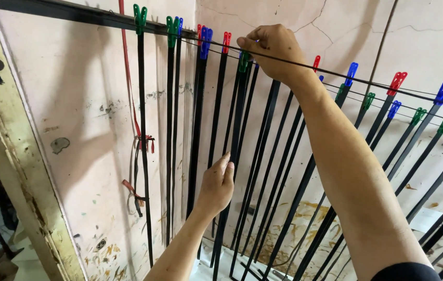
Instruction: Processing leather strips by punching the ends, hanging them on a rack with clips, and cutting them to size.
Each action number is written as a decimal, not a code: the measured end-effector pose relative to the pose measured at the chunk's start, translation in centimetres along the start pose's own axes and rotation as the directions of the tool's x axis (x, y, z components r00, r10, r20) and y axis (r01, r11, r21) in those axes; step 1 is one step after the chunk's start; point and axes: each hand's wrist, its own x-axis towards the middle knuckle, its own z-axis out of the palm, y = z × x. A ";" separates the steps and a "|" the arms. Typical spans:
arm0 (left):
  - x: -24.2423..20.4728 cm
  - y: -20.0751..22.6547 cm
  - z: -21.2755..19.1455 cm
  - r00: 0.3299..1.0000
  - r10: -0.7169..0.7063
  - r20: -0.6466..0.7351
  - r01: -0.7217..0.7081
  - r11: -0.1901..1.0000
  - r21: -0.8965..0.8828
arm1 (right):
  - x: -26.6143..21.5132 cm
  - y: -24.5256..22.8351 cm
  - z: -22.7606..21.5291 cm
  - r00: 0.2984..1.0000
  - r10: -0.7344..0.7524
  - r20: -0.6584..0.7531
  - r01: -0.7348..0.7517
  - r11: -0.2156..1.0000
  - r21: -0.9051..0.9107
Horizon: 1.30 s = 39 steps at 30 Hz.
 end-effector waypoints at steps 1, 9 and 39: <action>0.0 0.0 -0.1 1.000 -0.001 -0.001 0.001 1.000 0.000 | 0.0 0.0 0.1 1.000 0.000 0.001 0.000 1.000 0.001; -0.2 0.2 -0.6 1.000 -0.017 -0.005 0.017 1.000 -0.017 | 0.6 0.2 0.7 0.999 -0.037 -0.024 0.037 0.999 -0.019; -2.3 0.0 -1.9 0.998 -0.037 0.047 0.035 0.998 0.044 | -13.3 -2.3 3.7 0.851 -0.454 -0.264 0.418 0.890 -0.183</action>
